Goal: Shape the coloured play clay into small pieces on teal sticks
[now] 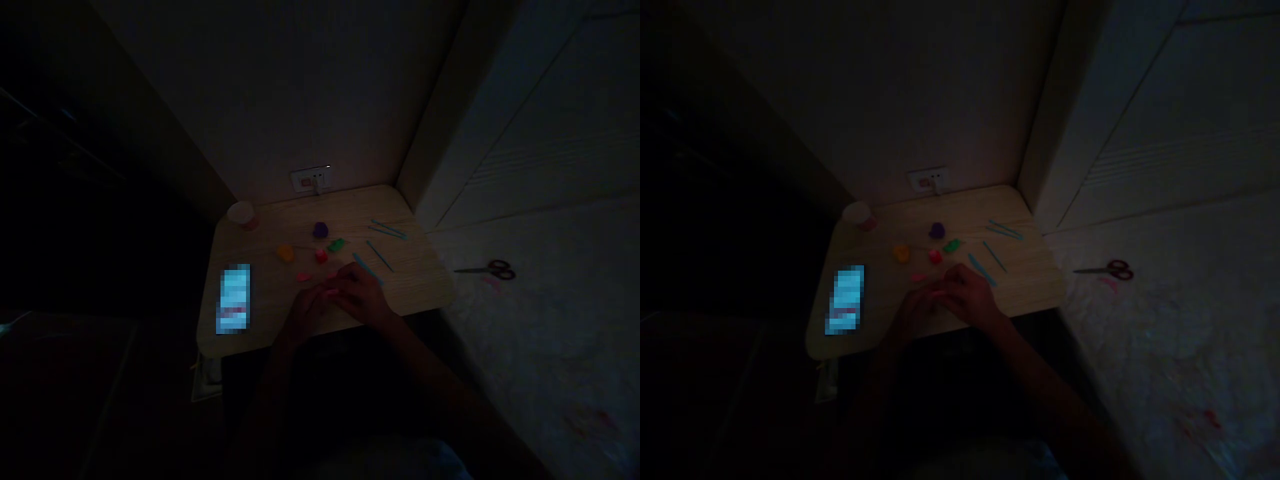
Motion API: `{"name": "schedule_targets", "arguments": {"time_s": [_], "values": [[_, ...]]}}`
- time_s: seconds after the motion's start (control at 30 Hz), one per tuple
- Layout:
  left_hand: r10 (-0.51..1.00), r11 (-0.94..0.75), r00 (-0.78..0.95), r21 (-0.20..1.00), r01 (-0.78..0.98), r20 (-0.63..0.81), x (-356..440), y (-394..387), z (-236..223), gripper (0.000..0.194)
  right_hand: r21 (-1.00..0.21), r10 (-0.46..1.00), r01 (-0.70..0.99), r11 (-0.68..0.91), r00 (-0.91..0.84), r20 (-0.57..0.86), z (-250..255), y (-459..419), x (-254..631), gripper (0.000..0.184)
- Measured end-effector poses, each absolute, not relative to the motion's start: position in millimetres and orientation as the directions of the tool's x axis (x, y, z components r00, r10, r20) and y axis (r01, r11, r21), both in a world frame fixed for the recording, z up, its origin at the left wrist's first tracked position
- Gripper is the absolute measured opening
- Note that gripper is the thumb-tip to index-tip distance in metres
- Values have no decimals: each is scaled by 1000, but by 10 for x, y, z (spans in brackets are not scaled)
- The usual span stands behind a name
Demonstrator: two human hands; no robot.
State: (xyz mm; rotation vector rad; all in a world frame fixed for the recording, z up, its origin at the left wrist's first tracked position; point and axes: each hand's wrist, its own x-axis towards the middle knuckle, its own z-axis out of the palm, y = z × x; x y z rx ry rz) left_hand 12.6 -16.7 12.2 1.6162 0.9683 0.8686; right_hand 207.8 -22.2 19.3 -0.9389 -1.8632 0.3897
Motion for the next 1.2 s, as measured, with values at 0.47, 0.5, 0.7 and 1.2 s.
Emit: {"name": "schedule_targets", "arguments": {"time_s": [0.47,0.5,0.7,1.2], "values": [[904,-215,411,957,196,119,130,-94,266,32,-785,844,327,526,-91,528,257,-295,2057,13],[911,-221,392,953,208,126,139,-104,270,31,-794,852,327,513,-79,518,258,-309,2050,16],[941,-240,297,939,246,163,156,-127,279,33,-793,836,271,546,-119,535,286,-335,2033,19],[924,-176,367,971,162,107,78,-74,235,50,-787,812,199,584,-136,568,216,-251,2030,7]]}}
